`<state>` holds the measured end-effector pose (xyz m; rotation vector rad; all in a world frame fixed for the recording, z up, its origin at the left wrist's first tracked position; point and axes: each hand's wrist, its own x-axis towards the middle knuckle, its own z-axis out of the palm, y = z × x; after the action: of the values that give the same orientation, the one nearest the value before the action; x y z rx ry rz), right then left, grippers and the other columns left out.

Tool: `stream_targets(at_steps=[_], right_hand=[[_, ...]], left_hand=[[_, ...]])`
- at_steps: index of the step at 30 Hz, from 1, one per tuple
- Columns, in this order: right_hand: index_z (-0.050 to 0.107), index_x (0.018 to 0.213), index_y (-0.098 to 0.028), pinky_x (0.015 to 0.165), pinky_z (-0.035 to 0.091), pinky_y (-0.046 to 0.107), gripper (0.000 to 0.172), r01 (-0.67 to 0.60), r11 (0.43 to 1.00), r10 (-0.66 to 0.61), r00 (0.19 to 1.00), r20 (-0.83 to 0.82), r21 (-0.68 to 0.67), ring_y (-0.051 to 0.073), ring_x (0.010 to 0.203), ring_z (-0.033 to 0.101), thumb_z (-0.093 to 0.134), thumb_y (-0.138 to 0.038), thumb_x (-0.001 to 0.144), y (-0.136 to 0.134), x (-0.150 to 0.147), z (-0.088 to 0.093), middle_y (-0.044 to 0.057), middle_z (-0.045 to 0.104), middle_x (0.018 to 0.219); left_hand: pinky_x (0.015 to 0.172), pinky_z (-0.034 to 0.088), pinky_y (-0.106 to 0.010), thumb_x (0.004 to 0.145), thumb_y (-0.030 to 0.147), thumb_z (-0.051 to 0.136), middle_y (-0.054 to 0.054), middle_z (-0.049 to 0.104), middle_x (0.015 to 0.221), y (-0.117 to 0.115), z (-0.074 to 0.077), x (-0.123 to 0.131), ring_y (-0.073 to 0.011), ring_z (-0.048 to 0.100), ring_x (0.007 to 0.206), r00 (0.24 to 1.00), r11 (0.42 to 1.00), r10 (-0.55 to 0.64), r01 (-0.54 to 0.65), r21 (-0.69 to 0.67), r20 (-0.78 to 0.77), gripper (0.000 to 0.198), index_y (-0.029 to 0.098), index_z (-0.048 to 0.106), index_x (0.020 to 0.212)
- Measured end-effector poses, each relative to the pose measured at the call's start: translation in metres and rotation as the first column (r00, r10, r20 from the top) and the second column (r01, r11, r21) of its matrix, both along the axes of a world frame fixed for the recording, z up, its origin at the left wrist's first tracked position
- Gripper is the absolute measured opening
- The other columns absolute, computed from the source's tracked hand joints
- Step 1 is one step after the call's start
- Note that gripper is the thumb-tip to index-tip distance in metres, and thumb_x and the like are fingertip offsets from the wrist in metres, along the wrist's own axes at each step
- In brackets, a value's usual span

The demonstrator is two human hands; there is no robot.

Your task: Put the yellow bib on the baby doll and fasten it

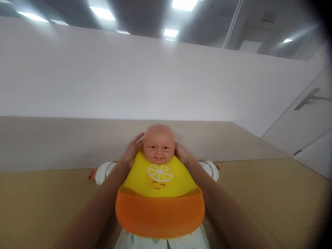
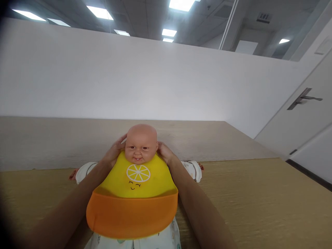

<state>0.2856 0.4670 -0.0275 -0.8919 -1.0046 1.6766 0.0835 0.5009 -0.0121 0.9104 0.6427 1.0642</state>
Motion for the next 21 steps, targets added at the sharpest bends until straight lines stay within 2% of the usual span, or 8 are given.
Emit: stream_targets(at_steps=[3, 10, 14, 18, 21], right_hand=[[0.066, 0.093, -0.017, 0.084, 0.051, 0.038, 0.026, -0.091, 0.99, 0.081, 0.992, -0.092, -0.105, 0.025, 0.089, 0.064, 0.052, -0.023, 0.072, -0.003, -0.001, 0.005, 0.006, 0.071, 0.085], [0.066, 0.093, -0.016, 0.084, 0.051, 0.038, 0.026, -0.086, 0.982, 0.063, 0.988, -0.141, -0.167, 0.025, 0.088, 0.064, 0.052, -0.021, 0.072, -0.006, -0.003, 0.011, 0.006, 0.071, 0.084], [0.067, 0.093, -0.015, 0.084, 0.051, 0.037, 0.026, -0.083, 0.983, 0.059, 0.988, -0.142, -0.165, 0.024, 0.087, 0.065, 0.052, -0.021, 0.072, -0.004, -0.002, 0.008, 0.006, 0.071, 0.083], [0.067, 0.093, -0.016, 0.084, 0.051, 0.037, 0.025, -0.073, 0.984, 0.054, 0.991, -0.123, -0.162, 0.024, 0.086, 0.065, 0.054, -0.021, 0.072, -0.004, -0.002, 0.008, 0.005, 0.071, 0.082], [0.067, 0.093, -0.016, 0.083, 0.051, 0.036, 0.025, -0.085, 0.984, 0.065, 0.99, -0.128, -0.155, 0.024, 0.086, 0.064, 0.056, -0.024, 0.072, -0.005, -0.004, 0.011, 0.005, 0.071, 0.082]], left_hand=[[0.067, 0.054, -0.029, 0.064, 0.02, 0.075, -0.007, 0.072, 0.099, 0.002, -0.001, 0.001, -0.0238, 0.068, 0.084, 1.0, 1.0, -0.001, 0.001, -0.003, -0.029, 0.056, 0.019, 0.059, 0.118], [0.06, 0.054, -0.032, 0.059, 0.021, 0.074, -0.005, 0.073, 0.08, -0.001, 0.003, 0.005, -0.0263, 0.068, 0.074, 0.988, 0.998, 0.049, -0.054, -0.033, -0.143, 0.033, 0.016, 0.069, 0.091], [0.053, 0.051, -0.031, 0.054, 0.023, 0.076, -0.005, 0.072, 0.072, -0.001, 0.004, 0.006, -0.0268, 0.067, 0.068, 0.974, 0.997, 0.071, -0.078, -0.022, -0.215, 0.032, 0.015, 0.07, 0.084], [0.049, 0.047, -0.03, 0.052, 0.028, 0.076, -0.003, 0.069, 0.064, 0.005, -0.002, 0.004, -0.0239, 0.064, 0.056, 0.95, 0.994, 0.106, -0.112, -0.005, -0.295, 0.035, 0.014, 0.07, 0.084], [0.052, 0.046, -0.031, 0.052, 0.028, 0.075, -0.004, 0.07, 0.066, 0.01, -0.007, 0.001, -0.0226, 0.063, 0.056, 0.94, 0.998, 0.069, -0.062, 0.03, -0.335, 0.035, 0.013, 0.071, 0.084]])
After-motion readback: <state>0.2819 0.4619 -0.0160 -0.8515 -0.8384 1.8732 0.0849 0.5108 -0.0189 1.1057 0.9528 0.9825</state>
